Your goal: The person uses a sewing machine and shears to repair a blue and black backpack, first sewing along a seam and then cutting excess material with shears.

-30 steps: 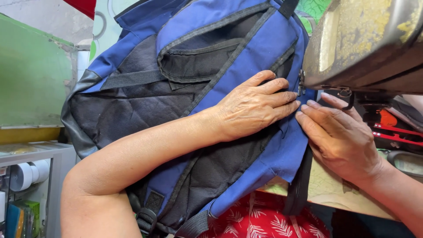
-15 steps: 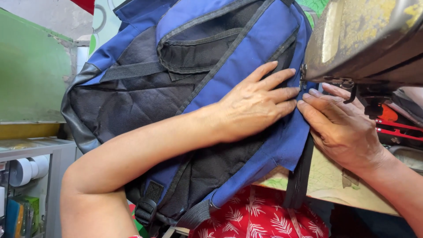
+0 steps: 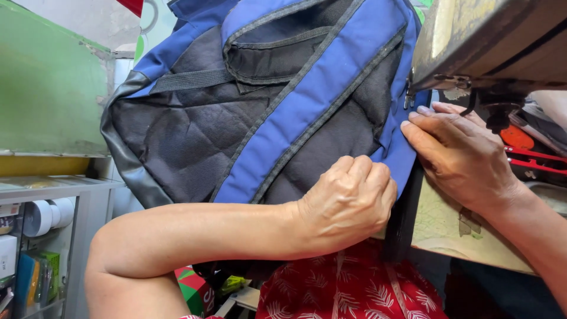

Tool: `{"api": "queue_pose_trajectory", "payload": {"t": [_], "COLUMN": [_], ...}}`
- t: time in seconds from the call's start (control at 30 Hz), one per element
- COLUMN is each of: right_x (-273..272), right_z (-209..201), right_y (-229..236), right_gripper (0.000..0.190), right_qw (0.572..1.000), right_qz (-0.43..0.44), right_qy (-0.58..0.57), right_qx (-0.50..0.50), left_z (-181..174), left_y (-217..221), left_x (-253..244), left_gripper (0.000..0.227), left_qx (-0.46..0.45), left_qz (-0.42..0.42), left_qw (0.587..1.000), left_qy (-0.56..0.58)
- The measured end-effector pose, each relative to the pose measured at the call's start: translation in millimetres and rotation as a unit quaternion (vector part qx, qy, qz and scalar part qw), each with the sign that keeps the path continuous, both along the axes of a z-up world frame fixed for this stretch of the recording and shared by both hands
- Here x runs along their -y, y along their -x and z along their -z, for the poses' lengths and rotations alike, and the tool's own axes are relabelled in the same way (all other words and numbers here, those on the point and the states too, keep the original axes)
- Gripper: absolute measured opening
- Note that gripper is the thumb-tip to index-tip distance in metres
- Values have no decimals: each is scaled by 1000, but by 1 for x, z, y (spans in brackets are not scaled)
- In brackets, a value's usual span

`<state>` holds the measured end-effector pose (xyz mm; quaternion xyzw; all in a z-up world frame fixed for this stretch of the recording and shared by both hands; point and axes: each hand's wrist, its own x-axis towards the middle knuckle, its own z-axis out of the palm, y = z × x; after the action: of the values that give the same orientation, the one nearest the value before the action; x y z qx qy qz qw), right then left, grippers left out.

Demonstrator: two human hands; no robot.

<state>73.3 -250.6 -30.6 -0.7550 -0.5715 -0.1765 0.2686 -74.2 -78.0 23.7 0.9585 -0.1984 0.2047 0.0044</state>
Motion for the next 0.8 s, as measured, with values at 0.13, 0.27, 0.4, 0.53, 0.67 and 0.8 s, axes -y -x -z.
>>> {"api": "queue_pose_trajectory", "payload": {"t": [0.13,0.27,0.4,0.53,0.67,0.8], "right_x": [2,4,0,-2,0,5], "right_z": [2,-2,-5,-9,-8,-5], "right_y": [-2,-3,-4,-2,-1,-3], "right_gripper": [15,19,12,20,15,15], "right_qw": [1000,999,998,998,999,997], "right_qz": [-7,-48,-65,-53,-51,-49], "right_qy": [7,22,-3,13,8,19], "right_qx": [-6,5,13,29,-10,-49], "left_z": [-12,-7,3,-4,-4,-1], "left_y": [5,5,-5,-13,-16,-13], "left_x": [6,9,-3,-14,-21,-19], "left_gripper": [26,25,9,7,12,14], "left_qx": [21,26,-73,-190,-264,-253], "left_qz": [-4,4,0,-12,-29,-21], "left_qw": [999,999,994,958,929,933], "left_qy": [-38,-36,86,217,259,256]}}
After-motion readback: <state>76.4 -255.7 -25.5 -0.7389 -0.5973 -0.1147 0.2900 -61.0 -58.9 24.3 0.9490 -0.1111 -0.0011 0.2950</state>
